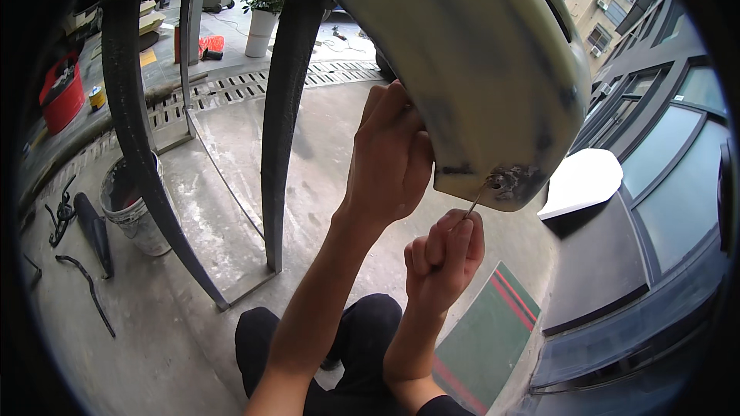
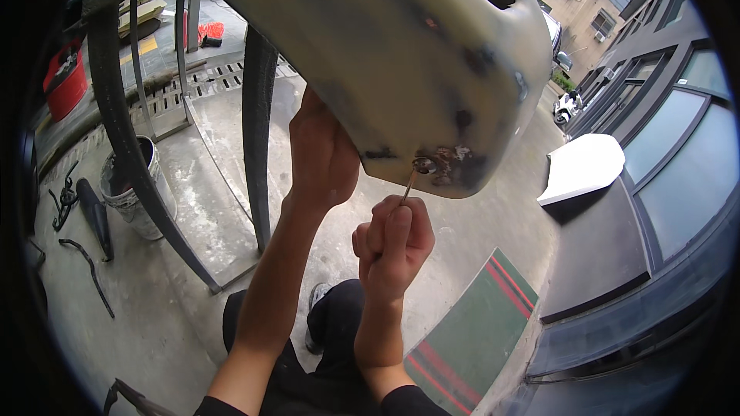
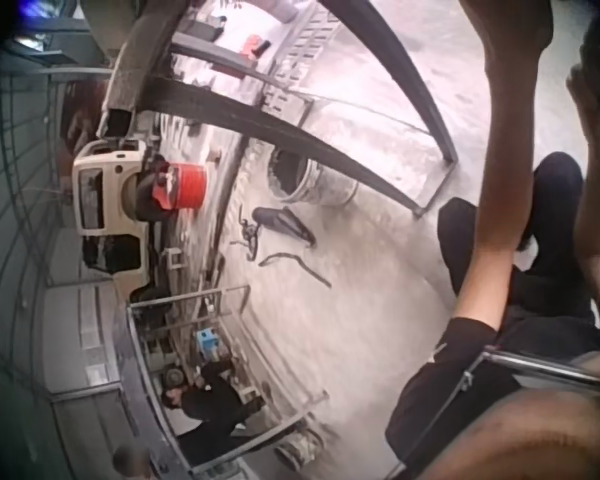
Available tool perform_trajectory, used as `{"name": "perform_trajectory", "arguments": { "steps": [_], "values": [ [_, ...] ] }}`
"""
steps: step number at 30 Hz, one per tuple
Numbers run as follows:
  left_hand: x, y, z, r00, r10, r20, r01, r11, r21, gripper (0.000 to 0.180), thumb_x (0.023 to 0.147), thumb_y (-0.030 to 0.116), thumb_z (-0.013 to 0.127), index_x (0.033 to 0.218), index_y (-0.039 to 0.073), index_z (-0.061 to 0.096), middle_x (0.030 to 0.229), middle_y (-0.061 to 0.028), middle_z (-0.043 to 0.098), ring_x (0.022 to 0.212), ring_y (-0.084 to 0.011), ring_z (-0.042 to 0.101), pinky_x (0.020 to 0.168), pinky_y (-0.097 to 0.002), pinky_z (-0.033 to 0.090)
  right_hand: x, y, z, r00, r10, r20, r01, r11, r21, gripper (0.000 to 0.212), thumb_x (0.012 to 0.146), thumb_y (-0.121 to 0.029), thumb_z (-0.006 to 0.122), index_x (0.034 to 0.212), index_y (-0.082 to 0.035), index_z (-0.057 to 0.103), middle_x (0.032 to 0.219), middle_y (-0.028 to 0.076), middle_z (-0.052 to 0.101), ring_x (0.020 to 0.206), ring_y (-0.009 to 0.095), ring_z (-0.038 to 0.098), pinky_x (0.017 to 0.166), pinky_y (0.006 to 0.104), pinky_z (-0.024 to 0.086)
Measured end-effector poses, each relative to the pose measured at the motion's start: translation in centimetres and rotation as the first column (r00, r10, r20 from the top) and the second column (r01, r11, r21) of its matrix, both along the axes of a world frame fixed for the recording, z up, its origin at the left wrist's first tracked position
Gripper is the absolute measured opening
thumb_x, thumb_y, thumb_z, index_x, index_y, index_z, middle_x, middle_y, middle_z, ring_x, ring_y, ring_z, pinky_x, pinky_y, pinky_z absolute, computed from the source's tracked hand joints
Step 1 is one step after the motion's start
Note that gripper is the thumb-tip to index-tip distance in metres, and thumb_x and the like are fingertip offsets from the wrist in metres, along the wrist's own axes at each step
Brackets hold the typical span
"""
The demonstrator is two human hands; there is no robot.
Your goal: The person uses a small metal tool to scrape and remove material from several spots on a detached car bumper. They work on multiple areas along the bumper's edge and surface, occasionally repositioning the part to access different sections.
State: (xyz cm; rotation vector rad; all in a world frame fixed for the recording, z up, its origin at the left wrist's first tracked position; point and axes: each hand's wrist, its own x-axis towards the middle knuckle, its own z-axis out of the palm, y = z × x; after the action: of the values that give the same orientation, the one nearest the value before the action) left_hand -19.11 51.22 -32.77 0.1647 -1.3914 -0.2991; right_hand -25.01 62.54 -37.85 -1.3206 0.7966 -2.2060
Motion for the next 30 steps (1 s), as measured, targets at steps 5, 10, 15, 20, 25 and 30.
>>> {"name": "perform_trajectory", "arguments": {
  "steps": [5, 10, 15, 20, 25, 30],
  "values": [
    [0.1, 0.1, 0.1, 1.000, -0.024, 0.019, 0.023, 0.999, 0.027, 0.022, 0.079, 0.006, 0.040, 0.084, 0.002, 0.061, 0.098, -0.0141, 0.053, 0.084, -0.0294, 0.046, 0.076, -0.0410, 0.043, -0.8, -0.6, 0.1, 0.815, -0.509, -0.277, 0.522, 0.852, -0.031, 0.018, 0.096, -0.006, 0.044, 0.085, 0.005, 0.053, 0.053, -0.002, 0.041, 0.039, 0.000, 0.029, 0.036, 0.0206, 0.022],
    [0.1, 1.1, 0.5, 0.999, -0.023, 0.025, 0.018, 0.985, 0.173, 0.024, 0.079, 0.006, 0.040, 0.087, 0.001, 0.061, 0.102, -0.0162, 0.054, 0.089, -0.0322, 0.048, 0.080, -0.0429, 0.043, -1.2, 0.0, 0.1, 0.947, -0.260, -0.189, 0.269, 0.963, 0.022, 0.020, 0.098, -0.009, 0.041, 0.083, 0.002, 0.049, 0.057, -0.001, 0.041, 0.040, 0.001, 0.025, 0.036, 0.0202, 0.022],
    [0.4, 0.5, 0.0, 0.996, -0.044, 0.079, 0.033, 0.990, 0.136, 0.021, 0.079, 0.005, 0.043, 0.088, -0.002, 0.061, 0.101, -0.0186, 0.055, 0.092, -0.0357, 0.049, 0.084, -0.0431, 0.043, -2.4, 0.7, 0.4, 0.920, 0.385, 0.068, -0.389, 0.919, 0.061, 0.029, 0.102, -0.023, 0.030, 0.081, -0.004, 0.038, 0.049, -0.007, 0.017, 0.034, 0.003, 0.010, 0.030, 0.0217, 0.012],
    [1.2, 1.2, -0.1, 0.991, -0.016, 0.130, -0.010, 0.981, 0.193, 0.022, 0.078, 0.005, 0.048, 0.094, -0.001, 0.062, 0.103, -0.0197, 0.057, 0.101, -0.0391, 0.052, 0.089, -0.0424, 0.042, -1.4, 0.9, 1.0, 0.938, 0.346, 0.035, -0.347, 0.936, 0.050, 0.030, 0.101, -0.021, 0.033, 0.078, -0.004, 0.038, 0.048, -0.007, 0.017, 0.033, 0.002, 0.010, 0.030, 0.0217, 0.012],
    [2.0, 0.9, -0.9, 0.978, 0.145, 0.150, -0.143, 0.990, -0.023, 0.024, 0.075, 0.005, 0.055, 0.097, 0.002, 0.064, 0.103, -0.0183, 0.060, 0.098, -0.0378, 0.054, 0.089, -0.0429, 0.041, 0.2, 0.9, -0.1, 0.972, 0.226, 0.060, -0.227, 0.974, 0.016, 0.032, 0.100, -0.023, 0.035, 0.074, -0.003, 0.035, 0.047, -0.005, 0.018, 0.033, 0.003, 0.012, 0.029, 0.0208, 0.015],
    [1.9, 0.1, -0.2, 0.975, 0.086, 0.207, -0.074, 0.995, -0.065, 0.021, 0.078, 0.009, 0.051, 0.094, 0.000, 0.062, 0.093, -0.0174, 0.062, 0.084, -0.0387, 0.057, 0.078, -0.0429, 0.044, 1.3, -0.2, -1.0, 0.942, 0.317, 0.108, -0.307, 0.946, -0.099, 0.026, 0.097, -0.019, 0.035, 0.076, -0.003, 0.035, 0.047, -0.005, 0.021, 0.033, 0.005, 0.016, 0.030, 0.0225, 0.016]
  ]
}}
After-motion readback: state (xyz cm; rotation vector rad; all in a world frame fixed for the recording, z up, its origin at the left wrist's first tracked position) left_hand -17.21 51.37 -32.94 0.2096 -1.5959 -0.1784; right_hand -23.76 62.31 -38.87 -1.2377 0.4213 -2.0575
